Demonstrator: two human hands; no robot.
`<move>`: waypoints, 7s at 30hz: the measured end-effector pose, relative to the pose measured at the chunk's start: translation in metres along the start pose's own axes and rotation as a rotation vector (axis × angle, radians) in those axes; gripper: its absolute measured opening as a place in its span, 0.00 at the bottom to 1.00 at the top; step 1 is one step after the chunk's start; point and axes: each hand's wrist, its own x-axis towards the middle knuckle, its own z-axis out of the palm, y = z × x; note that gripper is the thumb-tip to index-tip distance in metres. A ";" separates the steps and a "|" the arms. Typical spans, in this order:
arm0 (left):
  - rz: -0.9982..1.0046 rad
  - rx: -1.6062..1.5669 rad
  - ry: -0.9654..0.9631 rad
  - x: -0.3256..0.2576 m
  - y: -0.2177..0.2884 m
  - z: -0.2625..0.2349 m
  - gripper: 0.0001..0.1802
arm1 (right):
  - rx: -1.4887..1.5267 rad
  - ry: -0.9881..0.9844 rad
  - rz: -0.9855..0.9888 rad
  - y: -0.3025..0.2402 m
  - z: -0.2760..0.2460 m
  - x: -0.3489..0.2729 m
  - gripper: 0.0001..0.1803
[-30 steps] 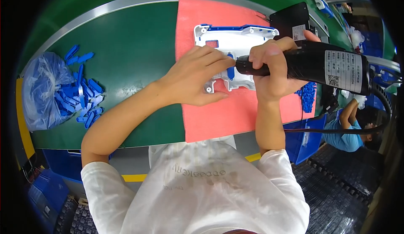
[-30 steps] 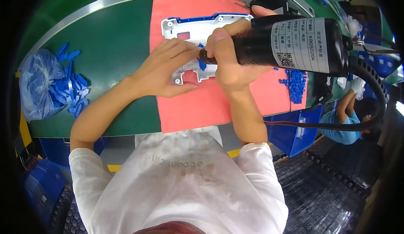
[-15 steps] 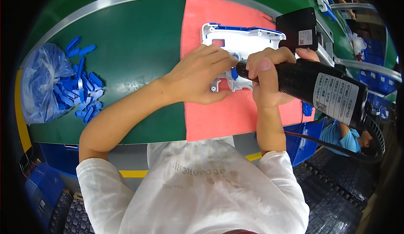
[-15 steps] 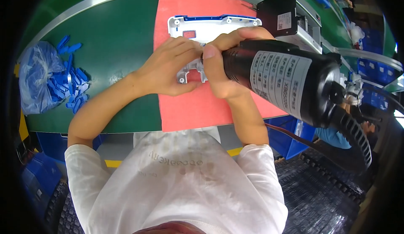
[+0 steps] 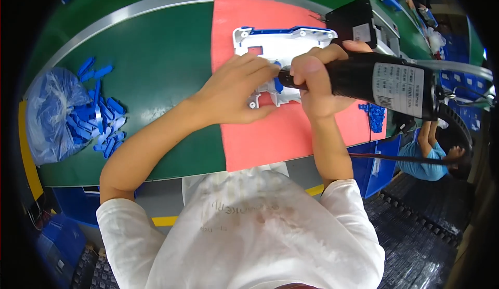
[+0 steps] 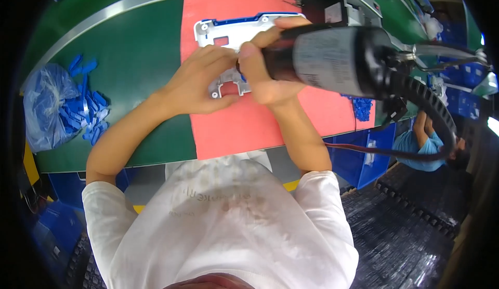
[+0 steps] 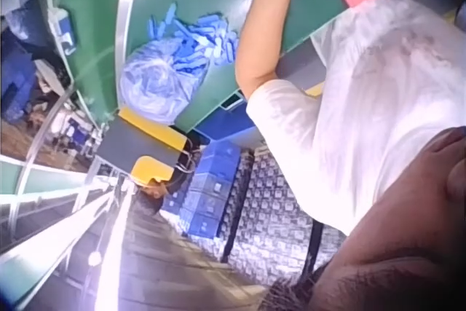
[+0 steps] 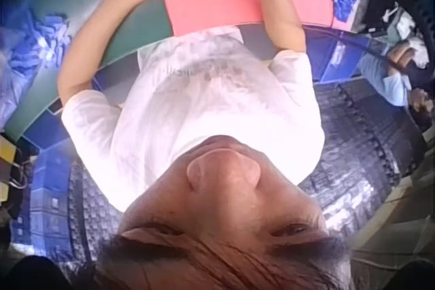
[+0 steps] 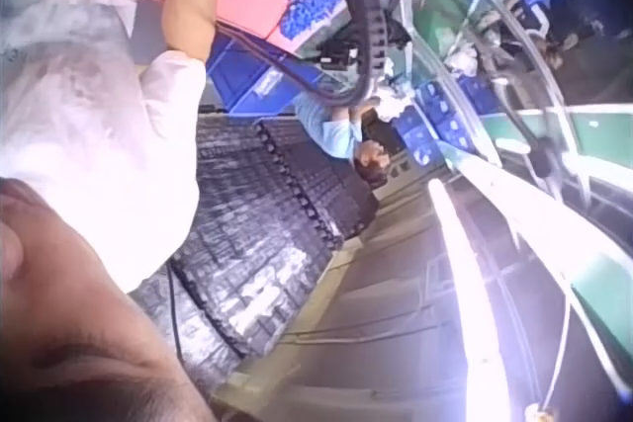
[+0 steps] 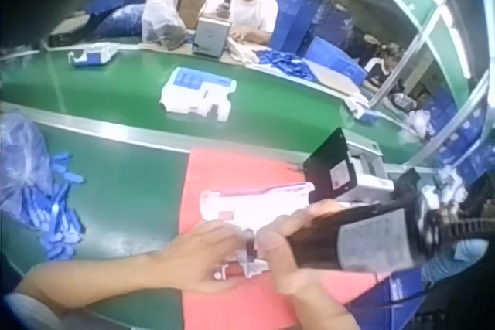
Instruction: Assembling plastic lighting fixture housings using blue component inserts and an electric screwdriver.
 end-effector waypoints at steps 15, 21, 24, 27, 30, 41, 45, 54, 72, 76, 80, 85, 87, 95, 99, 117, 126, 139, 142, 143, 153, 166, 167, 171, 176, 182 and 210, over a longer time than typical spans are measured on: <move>0.080 0.193 -0.125 0.004 0.013 -0.004 0.28 | -0.026 0.600 -0.158 -0.015 -0.152 0.031 0.28; 0.043 0.184 -0.147 0.004 0.016 -0.003 0.28 | 0.015 0.529 -0.063 -0.008 -0.144 0.025 0.26; 0.011 0.144 -0.151 0.003 0.018 -0.002 0.29 | 0.006 0.474 -0.009 -0.014 -0.148 0.019 0.26; -0.021 0.082 -0.146 0.002 0.019 -0.001 0.33 | 0.074 0.479 -0.011 -0.027 -0.133 0.010 0.29; -0.014 0.035 -0.130 0.003 0.019 0.000 0.35 | 0.310 0.423 -0.021 -0.046 -0.092 0.010 0.33; 0.042 0.125 -0.072 -0.004 0.012 0.005 0.22 | 0.231 0.128 0.192 -0.028 -0.017 -0.009 0.33; 0.062 0.115 -0.050 -0.004 0.013 0.005 0.20 | 0.198 0.069 0.145 -0.025 -0.018 -0.011 0.33; 0.035 0.052 -0.060 -0.007 0.013 0.006 0.21 | 0.176 0.012 0.160 -0.018 -0.016 -0.025 0.32; 0.069 0.129 -0.069 -0.008 0.013 0.007 0.20 | 0.138 -0.149 0.010 -0.018 -0.024 -0.034 0.26; 0.042 0.216 -0.072 -0.013 0.014 0.010 0.18 | 0.341 0.280 0.162 -0.045 -0.022 -0.023 0.34; 0.044 0.224 -0.001 0.007 0.027 -0.016 0.16 | 0.721 0.282 -0.041 -0.094 -0.080 0.000 0.34; -0.810 -1.060 0.232 0.061 0.022 -0.085 0.18 | 0.744 -0.100 0.060 -0.077 -0.107 -0.028 0.36; -0.836 -1.382 0.285 0.073 0.018 -0.102 0.14 | 0.645 0.011 0.156 -0.067 -0.101 -0.047 0.36; -0.244 0.140 0.337 0.117 -0.065 -0.061 0.16 | 0.060 0.017 0.317 -0.033 -0.090 -0.054 0.30; -0.121 0.399 0.212 0.133 -0.123 -0.051 0.14 | 0.025 0.202 0.390 -0.035 -0.077 -0.048 0.21; -0.967 1.217 0.108 0.064 -0.280 -0.214 0.36 | -0.946 0.201 0.546 0.009 -0.176 -0.101 0.15; -0.762 1.208 0.463 0.020 -0.259 -0.286 0.29 | -0.919 0.121 0.664 0.026 -0.181 -0.083 0.11; -0.764 -0.437 0.978 -0.100 -0.078 -0.305 0.30 | -0.090 0.088 0.833 -0.039 -0.170 -0.110 0.07; -0.898 -0.916 1.015 -0.106 -0.031 -0.220 0.31 | 0.120 0.005 0.787 -0.058 -0.160 -0.090 0.09; -0.980 -0.924 1.011 -0.097 -0.018 -0.180 0.32 | 0.163 -0.048 0.631 -0.058 -0.157 -0.079 0.09; -1.078 -1.400 0.636 -0.052 0.054 0.004 0.20 | -0.005 -0.456 0.517 -0.040 -0.060 -0.010 0.07; -0.518 1.098 -0.023 -0.099 0.005 -0.143 0.20 | -0.353 -0.893 0.183 -0.007 -0.022 -0.002 0.04; -0.531 1.142 -0.091 -0.103 -0.005 -0.154 0.20 | -0.352 -0.877 0.246 -0.008 -0.020 0.001 0.04; -0.587 1.068 -0.260 -0.107 -0.038 -0.188 0.13 | -0.340 -0.800 0.164 0.001 -0.021 -0.005 0.04; -0.603 0.864 -0.282 -0.088 -0.036 -0.201 0.10 | -0.175 -0.574 0.273 -0.009 -0.028 0.000 0.05; -0.745 -0.199 0.383 -0.062 0.055 -0.125 0.10 | 0.078 -0.450 0.457 -0.033 -0.037 0.006 0.09; 0.016 0.415 -0.289 -0.024 0.051 -0.029 0.25 | -0.240 -0.586 0.427 -0.005 -0.018 -0.032 0.08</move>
